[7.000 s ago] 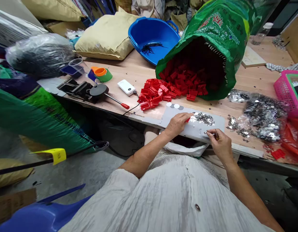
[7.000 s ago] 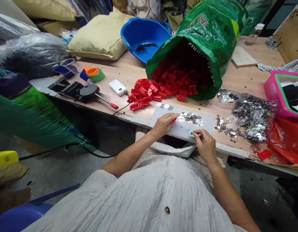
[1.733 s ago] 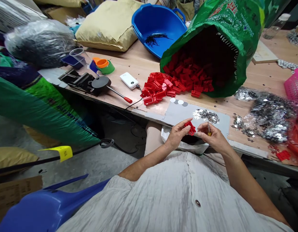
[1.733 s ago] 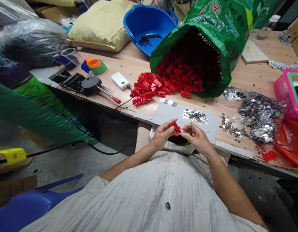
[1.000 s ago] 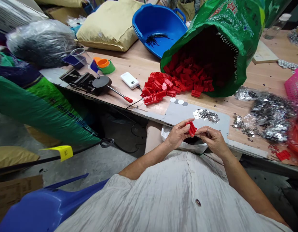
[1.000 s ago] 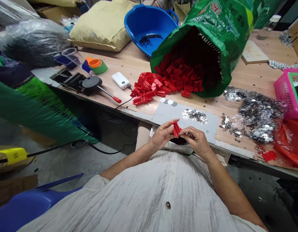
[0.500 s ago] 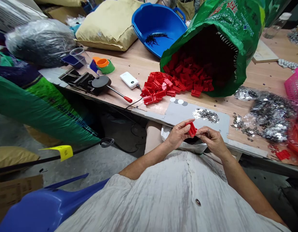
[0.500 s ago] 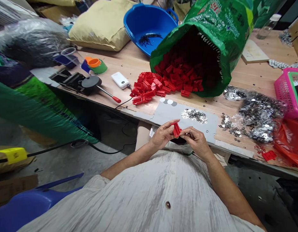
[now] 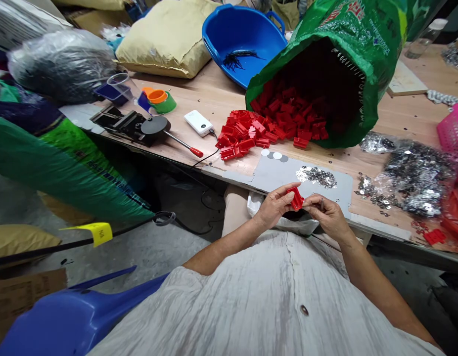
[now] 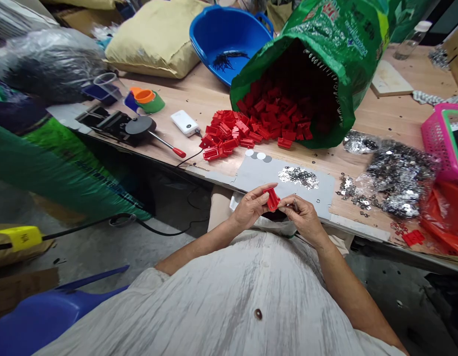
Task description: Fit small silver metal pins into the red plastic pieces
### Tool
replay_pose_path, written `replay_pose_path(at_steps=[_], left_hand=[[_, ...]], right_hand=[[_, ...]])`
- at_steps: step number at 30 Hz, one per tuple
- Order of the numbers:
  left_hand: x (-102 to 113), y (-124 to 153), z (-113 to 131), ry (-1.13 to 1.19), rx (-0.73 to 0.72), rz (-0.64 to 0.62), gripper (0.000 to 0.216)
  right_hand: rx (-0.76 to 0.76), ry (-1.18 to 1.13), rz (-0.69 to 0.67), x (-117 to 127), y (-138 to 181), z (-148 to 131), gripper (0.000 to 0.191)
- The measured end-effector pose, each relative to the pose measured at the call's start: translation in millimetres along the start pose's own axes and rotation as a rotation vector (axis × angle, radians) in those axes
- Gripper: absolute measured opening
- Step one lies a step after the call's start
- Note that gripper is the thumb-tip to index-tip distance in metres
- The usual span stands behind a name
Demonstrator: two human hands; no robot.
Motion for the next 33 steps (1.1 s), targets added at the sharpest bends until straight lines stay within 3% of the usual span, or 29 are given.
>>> replay_pose_path(at_steps=[17, 27, 33], left_hand=[[5.5, -1.4, 7.6, -0.250, -0.162, 0.044, 0.046], [20.9, -16.3, 38.7, -0.917, -0.371, 0.228, 0.037], [14.0, -23.7, 43.9, -1.130, -0.437, 0.181, 0.041]], right_hand=[[-0.021, 0.182, -0.026, 12.5, 5.5, 9.6, 0.027], [0.103, 0.643, -0.140, 9.0, -7.8, 9.3, 0.036], [0.083, 0.728, -0.160, 6.1, -19.2, 13.7, 0.023]])
Point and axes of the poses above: each hand's wrist, its own y-axis away from the middle knuckle, its own x-axis out of the back of the hand, z = x × y, the point moved 8 cm from there along -y, towards the middle knuckle, and after that the axes turned 15 degrees about x, right-handed, at the moved point
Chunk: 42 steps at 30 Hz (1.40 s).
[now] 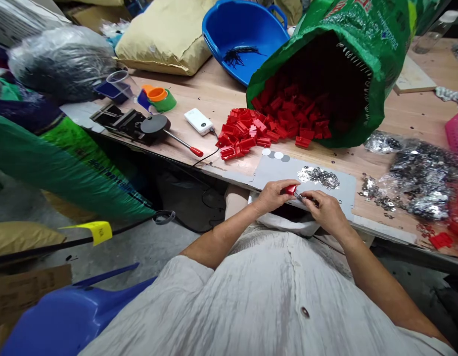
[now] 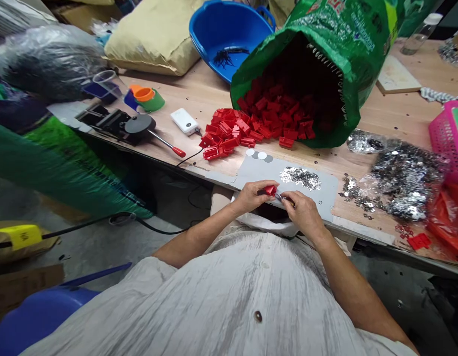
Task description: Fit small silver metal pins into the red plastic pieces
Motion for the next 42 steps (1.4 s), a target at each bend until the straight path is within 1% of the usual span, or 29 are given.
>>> replay_pose_path(at_steps=[7, 13, 19, 23, 26, 30, 34, 39, 42], left_hand=[[0.2, -1.5, -1.3, -0.028, -0.027, -0.015, 0.039], [1.6, -2.4, -1.2, -0.044, -0.011, -0.016, 0.038], [0.7, -3.6, -2.6, -0.045, 0.006, -0.032, 0.033], [-0.2, -3.5, -2.5, -0.037, 0.012, -0.007, 0.030], [-1.1, -3.9, -3.5, -0.030, 0.023, -0.009, 0.028], [-1.6, -5.4, -4.9, -0.019, 0.029, -0.051, 0.029], [-2.2, -5.6, -3.3, -0.032, 0.002, -0.098, 0.032], [-2.9, -5.4, -5.0, -0.064, -0.003, -0.087, 0.033], [-2.7, -6.0, -8.0, -0.057, 0.003, -0.065, 0.032]], right_hand=[[0.041, 0.014, -0.042, -1.4, -5.1, -1.3, 0.021], [0.065, 0.046, -0.025, -4.2, -4.6, -1.6, 0.021], [-0.020, 0.124, -0.047, -4.8, -7.0, -9.2, 0.018], [-0.092, 0.202, -0.080, -7.8, -10.1, -14.6, 0.018], [-0.108, 0.201, -0.055, -10.3, -9.0, -16.2, 0.019], [-0.099, 0.134, -0.006, -11.6, -5.2, -11.6, 0.018], [-0.084, 0.124, -0.016, -10.6, -4.2, -4.2, 0.018], [-0.031, 0.146, -0.036, -10.9, -4.5, -4.3, 0.019], [-0.031, 0.153, -0.012, -12.0, -3.8, -7.3, 0.019]])
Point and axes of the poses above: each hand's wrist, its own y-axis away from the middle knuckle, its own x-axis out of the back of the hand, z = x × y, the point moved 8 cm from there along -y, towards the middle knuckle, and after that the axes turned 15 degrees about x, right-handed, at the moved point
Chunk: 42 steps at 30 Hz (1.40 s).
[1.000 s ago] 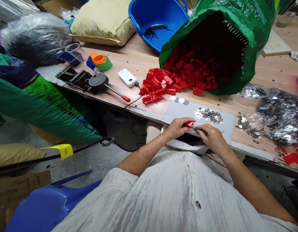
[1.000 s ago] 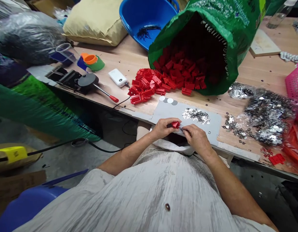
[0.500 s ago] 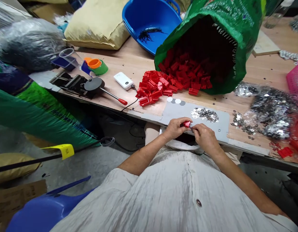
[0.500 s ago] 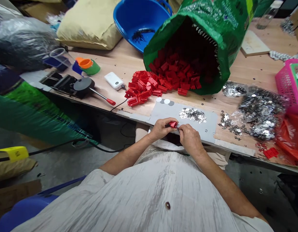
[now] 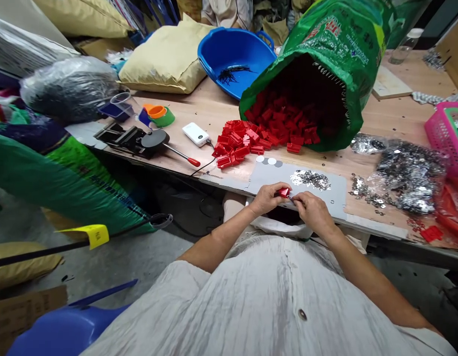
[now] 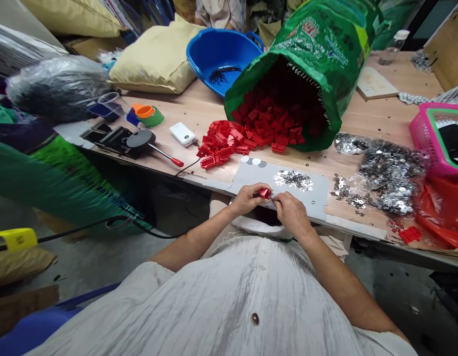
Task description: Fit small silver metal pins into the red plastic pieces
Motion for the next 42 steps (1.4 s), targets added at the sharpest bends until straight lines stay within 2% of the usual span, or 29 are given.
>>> replay_pose_path(at_steps=[5, 10, 15, 22, 31, 42], left_hand=[[-0.5, -1.2, -2.9, 0.023, 0.015, -0.007, 0.032], [-0.8, -0.6, 0.6, 0.041, 0.005, -0.040, 0.034], [-2.0, -0.2, 1.8, 0.057, -0.016, -0.077, 0.036], [-2.0, -0.7, 0.5, 0.058, -0.007, -0.106, 0.035], [-1.3, -1.3, 1.2, 0.030, 0.011, -0.119, 0.034], [0.1, -0.4, 2.8, 0.030, 0.002, -0.107, 0.034]], right_hand=[[-0.025, -0.013, 0.043, 0.0, 0.2, -3.1, 0.019], [0.008, -0.044, 0.024, 2.3, 1.7, 0.0, 0.019], [0.015, 0.028, 0.023, 8.4, 5.0, 6.6, 0.022], [0.047, 0.041, -0.018, 5.7, 4.2, 4.1, 0.021], [0.038, 0.079, -0.053, 4.0, 0.2, 1.4, 0.021], [0.073, 0.014, -0.071, 4.9, -0.5, 1.2, 0.022]])
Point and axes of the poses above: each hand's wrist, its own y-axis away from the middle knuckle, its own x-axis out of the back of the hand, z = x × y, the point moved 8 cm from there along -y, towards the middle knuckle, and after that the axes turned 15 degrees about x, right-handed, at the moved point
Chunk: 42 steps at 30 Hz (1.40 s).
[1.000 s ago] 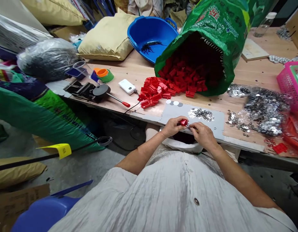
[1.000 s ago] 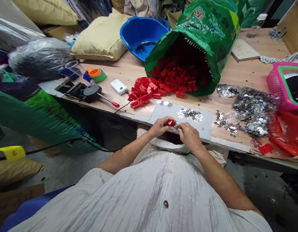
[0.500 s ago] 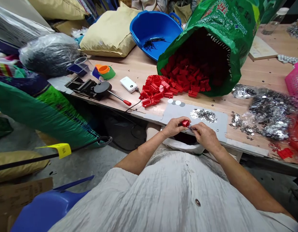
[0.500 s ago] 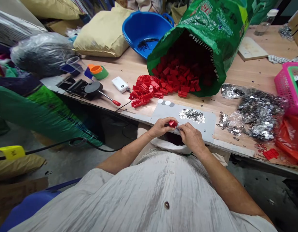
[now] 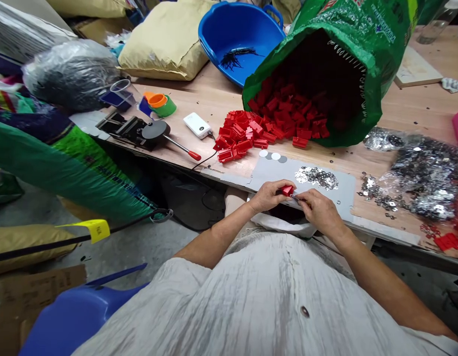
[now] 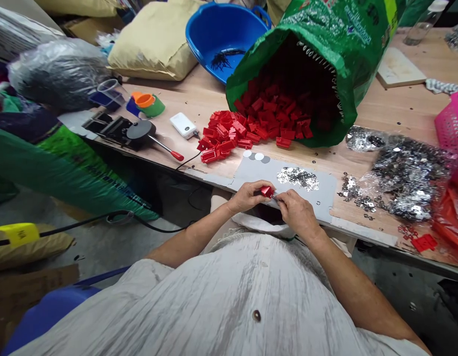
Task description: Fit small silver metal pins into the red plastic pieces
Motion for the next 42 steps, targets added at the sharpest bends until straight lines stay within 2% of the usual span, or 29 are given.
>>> replay_pose_path(at_steps=[8, 14, 21, 25, 31, 34, 38, 40, 42], left_hand=[[0.5, 0.7, 1.4, -0.004, 0.006, 0.035, 0.030], [0.2, 0.8, 1.8, -0.020, -0.013, 0.074, 0.028], [-0.2, 3.6, 2.9, -0.013, -0.035, 0.066, 0.031], [-0.9, 4.0, -0.5, 0.008, -0.034, 0.057, 0.033], [-0.8, 2.8, -6.2, 0.104, -0.006, 0.032, 0.034], [-1.6, 3.2, -6.6, 0.233, 0.018, 0.026, 0.034], [-3.7, 10.0, 0.5, 0.596, 0.069, 0.049, 0.038], [-6.5, 16.0, 4.1, 0.824, 0.119, 0.071, 0.037], [-14.9, 21.7, 6.6, 1.045, 0.201, 0.039, 0.031]], right_hand=[[-0.005, 0.011, -0.013, -1.9, -2.9, -1.8, 0.022], [-0.065, 0.052, -0.017, -7.6, -7.7, -3.2, 0.022], [-0.018, -0.173, 0.021, 2.1, -4.4, 7.8, 0.018], [-0.026, -0.146, 0.031, 7.0, 6.2, 13.7, 0.020], [-0.038, -0.163, 0.053, 9.6, 14.0, 7.0, 0.023], [-0.052, -0.194, 0.066, 11.1, 15.5, 3.2, 0.021], [-0.072, -0.338, 0.101, 14.4, 18.4, -0.1, 0.020], [-0.073, -0.407, 0.094, 15.2, 19.6, -3.9, 0.028], [-0.056, -0.424, 0.064, 15.9, 19.8, -10.6, 0.038]])
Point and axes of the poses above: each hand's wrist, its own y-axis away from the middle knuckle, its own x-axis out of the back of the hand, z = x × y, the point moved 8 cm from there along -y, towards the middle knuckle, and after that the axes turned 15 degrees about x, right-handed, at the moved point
